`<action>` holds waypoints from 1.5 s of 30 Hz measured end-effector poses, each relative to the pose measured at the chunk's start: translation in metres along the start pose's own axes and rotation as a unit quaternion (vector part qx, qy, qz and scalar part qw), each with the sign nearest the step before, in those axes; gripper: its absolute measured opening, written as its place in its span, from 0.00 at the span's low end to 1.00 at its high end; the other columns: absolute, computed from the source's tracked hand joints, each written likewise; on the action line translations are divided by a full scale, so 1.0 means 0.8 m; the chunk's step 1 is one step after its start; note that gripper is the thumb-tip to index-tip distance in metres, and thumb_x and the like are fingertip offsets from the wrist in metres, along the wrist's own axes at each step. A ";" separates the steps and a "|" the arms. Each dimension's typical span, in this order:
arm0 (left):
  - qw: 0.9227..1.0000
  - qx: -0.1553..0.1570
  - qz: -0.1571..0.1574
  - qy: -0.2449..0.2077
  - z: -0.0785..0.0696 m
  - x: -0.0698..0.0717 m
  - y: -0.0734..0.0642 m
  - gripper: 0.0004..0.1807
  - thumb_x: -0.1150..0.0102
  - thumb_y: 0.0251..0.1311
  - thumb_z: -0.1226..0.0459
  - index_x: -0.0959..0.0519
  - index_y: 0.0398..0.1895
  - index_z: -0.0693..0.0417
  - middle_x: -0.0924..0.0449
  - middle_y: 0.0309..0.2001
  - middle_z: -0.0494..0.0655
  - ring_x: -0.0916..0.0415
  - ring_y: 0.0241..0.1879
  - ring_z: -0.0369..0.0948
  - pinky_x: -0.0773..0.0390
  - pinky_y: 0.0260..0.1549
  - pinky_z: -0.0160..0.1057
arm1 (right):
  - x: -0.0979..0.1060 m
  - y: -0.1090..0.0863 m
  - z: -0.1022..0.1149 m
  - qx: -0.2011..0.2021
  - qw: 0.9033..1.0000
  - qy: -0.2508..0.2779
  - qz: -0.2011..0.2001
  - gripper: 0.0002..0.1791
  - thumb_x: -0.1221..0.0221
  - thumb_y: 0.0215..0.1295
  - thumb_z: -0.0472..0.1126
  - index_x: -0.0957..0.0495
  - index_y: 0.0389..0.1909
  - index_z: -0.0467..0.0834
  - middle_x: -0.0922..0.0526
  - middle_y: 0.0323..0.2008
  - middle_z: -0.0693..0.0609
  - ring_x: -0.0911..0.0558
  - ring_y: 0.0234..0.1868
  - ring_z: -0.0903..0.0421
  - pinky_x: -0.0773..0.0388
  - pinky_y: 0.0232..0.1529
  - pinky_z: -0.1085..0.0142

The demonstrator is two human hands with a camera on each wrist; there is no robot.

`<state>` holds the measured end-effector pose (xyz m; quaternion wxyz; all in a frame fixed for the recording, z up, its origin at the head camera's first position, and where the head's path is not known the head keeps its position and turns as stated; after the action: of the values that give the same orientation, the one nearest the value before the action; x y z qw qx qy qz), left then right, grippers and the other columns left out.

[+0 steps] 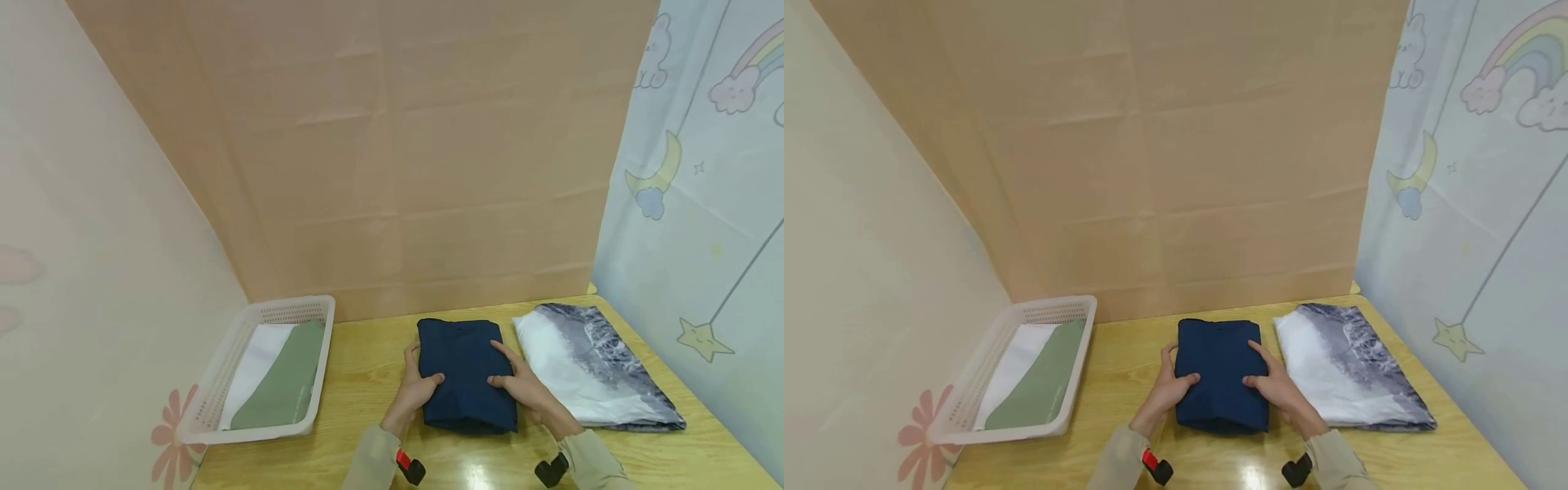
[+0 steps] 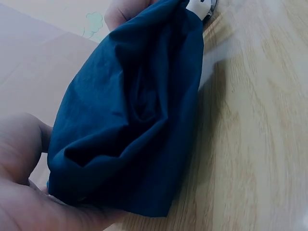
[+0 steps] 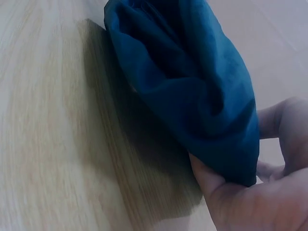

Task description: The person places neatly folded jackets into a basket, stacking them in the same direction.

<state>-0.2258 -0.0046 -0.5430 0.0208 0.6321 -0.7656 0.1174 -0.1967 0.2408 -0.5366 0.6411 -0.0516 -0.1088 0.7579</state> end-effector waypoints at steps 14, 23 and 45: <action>0.999 -0.031 0.001 0.024 -0.007 0.018 -0.008 0.37 0.32 0.67 0.67 0.33 0.78 0.44 0.41 0.81 0.63 0.37 0.76 0.66 0.35 0.69 0.73 | -0.011 0.002 0.014 0.018 1.000 -0.018 0.001 0.52 0.39 0.72 0.29 0.55 0.88 0.53 0.54 0.84 0.29 0.40 0.79 0.24 0.26 0.70 0.38; 1.000 -0.016 -0.010 0.018 -0.018 0.046 -0.014 0.37 0.29 0.65 0.66 0.31 0.76 0.41 0.42 0.81 0.62 0.38 0.76 0.66 0.36 0.70 0.74 | -0.028 0.007 0.032 0.041 0.998 -0.037 0.012 0.50 0.39 0.73 0.30 0.54 0.88 0.52 0.54 0.85 0.31 0.42 0.80 0.25 0.30 0.73 0.36; 0.999 -0.038 -0.027 -0.002 -0.031 0.117 -0.027 0.39 0.31 0.65 0.70 0.33 0.78 0.43 0.43 0.81 0.65 0.38 0.76 0.69 0.34 0.70 0.72 | -0.077 0.028 0.079 0.089 0.992 -0.071 0.050 0.47 0.38 0.74 0.34 0.51 0.87 0.49 0.55 0.86 0.33 0.41 0.81 0.29 0.29 0.73 0.38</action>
<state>-0.2267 -0.0930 -0.4984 0.0465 0.6515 -0.7523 0.0859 -0.2212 0.1709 -0.4837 0.5953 0.0540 -0.0837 0.7973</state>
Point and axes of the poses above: each hand's wrist, its own y-axis towards the middle knuckle, its own x-axis out of the back of the hand, z = x × y, the point moved 2 cm from there along y, towards the middle knuckle
